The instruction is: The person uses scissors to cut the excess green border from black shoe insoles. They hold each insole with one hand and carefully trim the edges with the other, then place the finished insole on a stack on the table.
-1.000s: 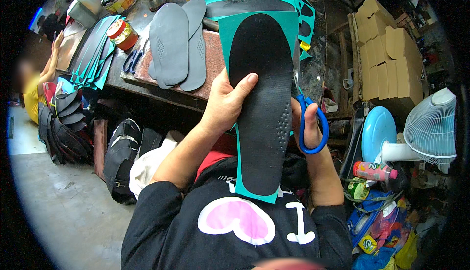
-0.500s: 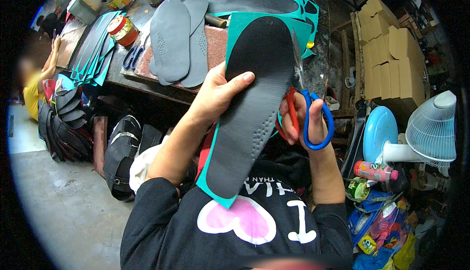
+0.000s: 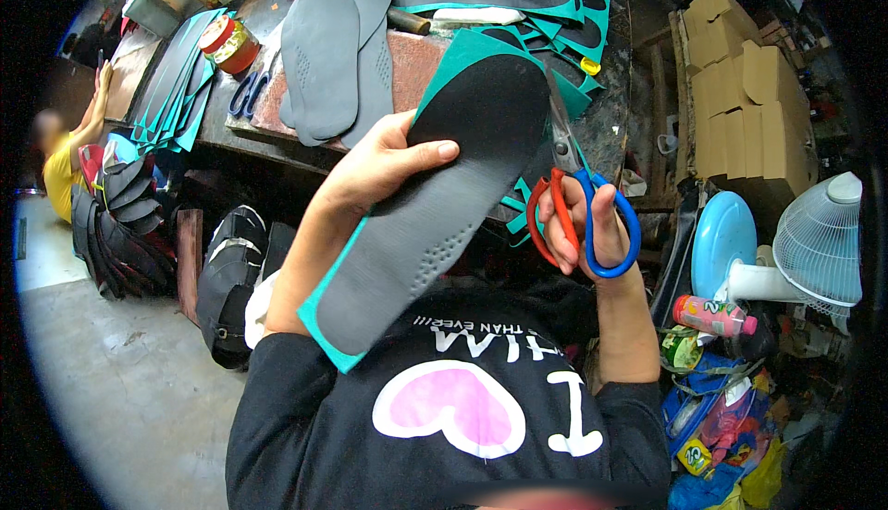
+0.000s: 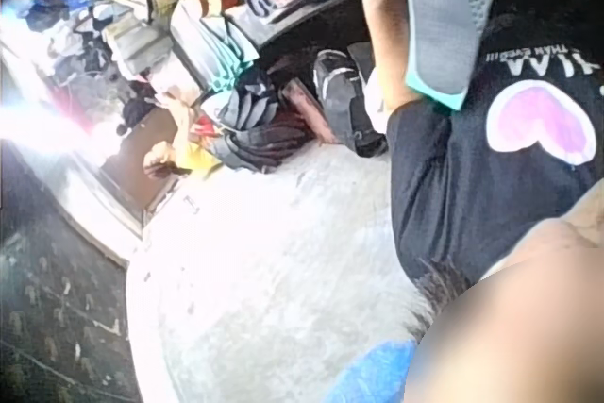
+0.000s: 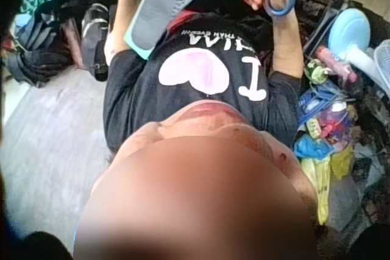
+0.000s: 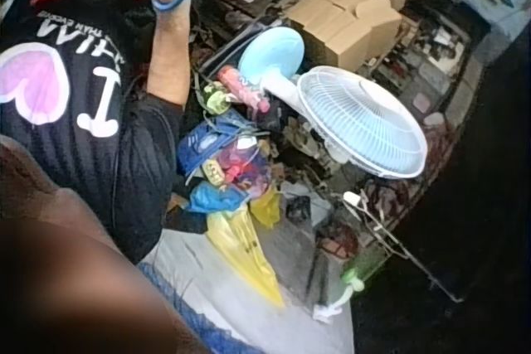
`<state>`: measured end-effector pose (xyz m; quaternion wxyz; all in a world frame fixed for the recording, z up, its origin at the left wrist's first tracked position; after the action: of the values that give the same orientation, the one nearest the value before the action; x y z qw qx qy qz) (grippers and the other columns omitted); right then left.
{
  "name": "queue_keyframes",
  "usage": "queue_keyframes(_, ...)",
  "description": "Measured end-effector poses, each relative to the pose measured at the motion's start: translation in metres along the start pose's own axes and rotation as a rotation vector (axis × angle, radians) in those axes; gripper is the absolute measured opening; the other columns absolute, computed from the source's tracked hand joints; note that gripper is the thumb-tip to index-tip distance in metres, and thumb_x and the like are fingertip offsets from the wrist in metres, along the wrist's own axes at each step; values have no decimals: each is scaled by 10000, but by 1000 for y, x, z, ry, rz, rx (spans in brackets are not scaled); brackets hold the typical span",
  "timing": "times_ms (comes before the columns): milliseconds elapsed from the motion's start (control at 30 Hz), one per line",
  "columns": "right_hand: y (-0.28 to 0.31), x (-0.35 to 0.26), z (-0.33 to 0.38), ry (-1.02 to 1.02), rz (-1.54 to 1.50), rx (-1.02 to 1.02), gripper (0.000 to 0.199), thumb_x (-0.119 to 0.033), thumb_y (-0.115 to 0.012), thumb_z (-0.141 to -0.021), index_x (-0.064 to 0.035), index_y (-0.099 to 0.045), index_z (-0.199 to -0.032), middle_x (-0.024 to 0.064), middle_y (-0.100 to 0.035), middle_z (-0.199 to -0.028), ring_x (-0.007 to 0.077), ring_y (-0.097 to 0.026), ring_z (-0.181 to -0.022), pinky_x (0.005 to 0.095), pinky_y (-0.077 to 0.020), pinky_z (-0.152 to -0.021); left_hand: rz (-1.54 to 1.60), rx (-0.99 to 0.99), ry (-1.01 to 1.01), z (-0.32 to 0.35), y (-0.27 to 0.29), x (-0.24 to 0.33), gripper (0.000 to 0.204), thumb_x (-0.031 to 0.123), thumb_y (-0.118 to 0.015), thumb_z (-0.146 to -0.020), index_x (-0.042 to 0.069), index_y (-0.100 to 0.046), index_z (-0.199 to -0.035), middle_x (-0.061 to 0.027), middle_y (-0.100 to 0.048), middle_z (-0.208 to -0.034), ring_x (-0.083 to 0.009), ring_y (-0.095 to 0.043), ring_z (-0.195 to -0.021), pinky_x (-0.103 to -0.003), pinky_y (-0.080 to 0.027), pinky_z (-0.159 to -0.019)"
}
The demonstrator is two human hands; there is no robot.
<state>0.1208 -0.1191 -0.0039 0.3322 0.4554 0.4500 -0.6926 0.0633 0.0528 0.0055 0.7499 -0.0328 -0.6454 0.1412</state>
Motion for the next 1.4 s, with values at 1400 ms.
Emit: queue_keyframes(1400, -21, 20, 3, 5, 26, -33, 900, -840, -314, -745, 13, -493, -970, -24, -449, -481, 72, -419, -367, 174, -348, -372, 523, 553, -386, 15, 7, -17, 309, 5, -654, -836, -17, -559, -1130, -111, -618, -1078, -191, -613, -965, -320, -502, -869)
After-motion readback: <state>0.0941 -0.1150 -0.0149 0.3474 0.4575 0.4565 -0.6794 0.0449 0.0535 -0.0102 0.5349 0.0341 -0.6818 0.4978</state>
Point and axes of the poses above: each hand's wrist, its own z-axis away from the middle knuckle, its own y-axis out of the back of the hand, x = y × z, the point moved 9 cm from there along -z, towards the middle knuckle
